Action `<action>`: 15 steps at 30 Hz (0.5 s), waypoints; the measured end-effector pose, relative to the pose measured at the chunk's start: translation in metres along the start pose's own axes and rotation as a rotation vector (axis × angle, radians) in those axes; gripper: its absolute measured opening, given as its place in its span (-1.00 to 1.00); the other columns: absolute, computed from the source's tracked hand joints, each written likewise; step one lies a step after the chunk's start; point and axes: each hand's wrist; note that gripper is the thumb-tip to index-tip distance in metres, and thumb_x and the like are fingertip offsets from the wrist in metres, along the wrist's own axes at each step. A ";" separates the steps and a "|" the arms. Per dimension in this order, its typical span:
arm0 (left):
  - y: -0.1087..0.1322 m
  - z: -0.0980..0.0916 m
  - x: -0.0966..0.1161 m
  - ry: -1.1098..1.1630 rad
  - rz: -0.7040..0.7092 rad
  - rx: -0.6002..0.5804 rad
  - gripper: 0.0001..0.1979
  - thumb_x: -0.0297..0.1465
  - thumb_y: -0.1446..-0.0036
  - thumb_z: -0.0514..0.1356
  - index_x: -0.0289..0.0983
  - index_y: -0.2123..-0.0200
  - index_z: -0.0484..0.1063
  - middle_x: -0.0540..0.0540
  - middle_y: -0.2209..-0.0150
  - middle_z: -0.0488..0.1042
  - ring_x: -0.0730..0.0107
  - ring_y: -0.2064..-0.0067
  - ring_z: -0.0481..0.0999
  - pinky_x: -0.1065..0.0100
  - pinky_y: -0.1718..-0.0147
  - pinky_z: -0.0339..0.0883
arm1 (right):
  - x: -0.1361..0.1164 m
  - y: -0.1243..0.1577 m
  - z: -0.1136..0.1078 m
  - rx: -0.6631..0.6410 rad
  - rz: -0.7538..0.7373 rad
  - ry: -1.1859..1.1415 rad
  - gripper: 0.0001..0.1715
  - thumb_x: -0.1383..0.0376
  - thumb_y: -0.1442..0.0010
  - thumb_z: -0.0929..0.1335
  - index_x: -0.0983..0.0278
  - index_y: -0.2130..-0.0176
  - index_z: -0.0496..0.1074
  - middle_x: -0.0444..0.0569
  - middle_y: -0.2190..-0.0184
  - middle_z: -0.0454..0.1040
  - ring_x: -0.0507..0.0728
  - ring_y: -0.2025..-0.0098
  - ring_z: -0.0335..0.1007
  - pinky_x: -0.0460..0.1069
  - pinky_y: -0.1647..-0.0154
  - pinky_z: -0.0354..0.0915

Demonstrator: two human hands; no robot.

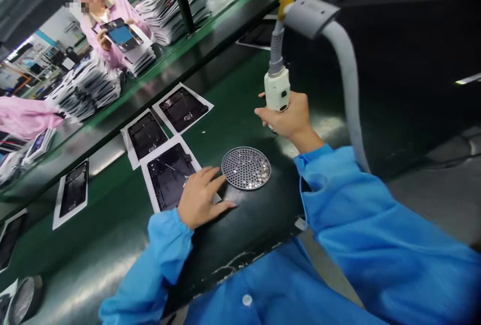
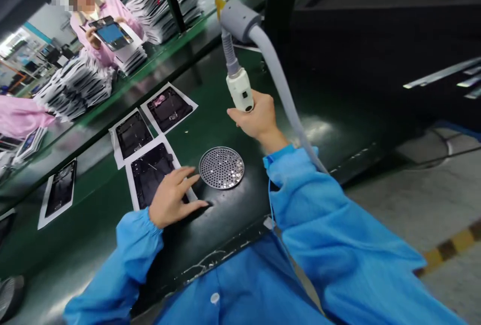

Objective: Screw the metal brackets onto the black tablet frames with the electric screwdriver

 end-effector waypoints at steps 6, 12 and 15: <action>-0.090 0.040 0.010 0.053 0.065 -0.207 0.12 0.09 0.29 0.36 -0.24 -0.31 0.07 -0.37 -0.33 0.07 -0.23 -0.33 0.04 -0.22 -0.21 0.03 | 0.010 -0.001 0.005 0.011 -0.068 0.043 -0.70 0.33 0.10 0.43 0.28 0.26 0.43 -0.17 0.63 0.29 0.10 0.53 0.29 0.00 0.51 0.24; -0.085 0.050 0.006 0.246 -0.046 0.042 0.02 -0.01 0.29 0.34 -0.26 -0.24 0.10 -0.31 -0.23 0.22 -0.11 -0.24 0.20 -0.05 -0.17 0.13 | 0.002 0.001 0.007 -0.037 -0.069 -0.005 -0.77 0.26 0.08 0.42 0.26 0.34 0.40 -0.17 0.60 0.28 0.06 0.54 0.25 -0.01 0.53 0.24; -0.083 0.054 0.003 0.271 -0.084 0.167 -0.02 -0.03 0.27 0.34 -0.25 -0.21 0.10 -0.32 -0.21 0.24 -0.09 -0.24 0.22 -0.05 -0.17 0.13 | -0.004 0.004 0.007 -0.056 -0.082 -0.020 -0.77 0.23 0.06 0.43 0.25 0.35 0.38 -0.17 0.59 0.28 0.05 0.54 0.24 -0.01 0.51 0.25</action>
Point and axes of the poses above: each hand's wrist, its own y-axis away from the middle knuckle, its own z-axis out of the palm, x = y × z
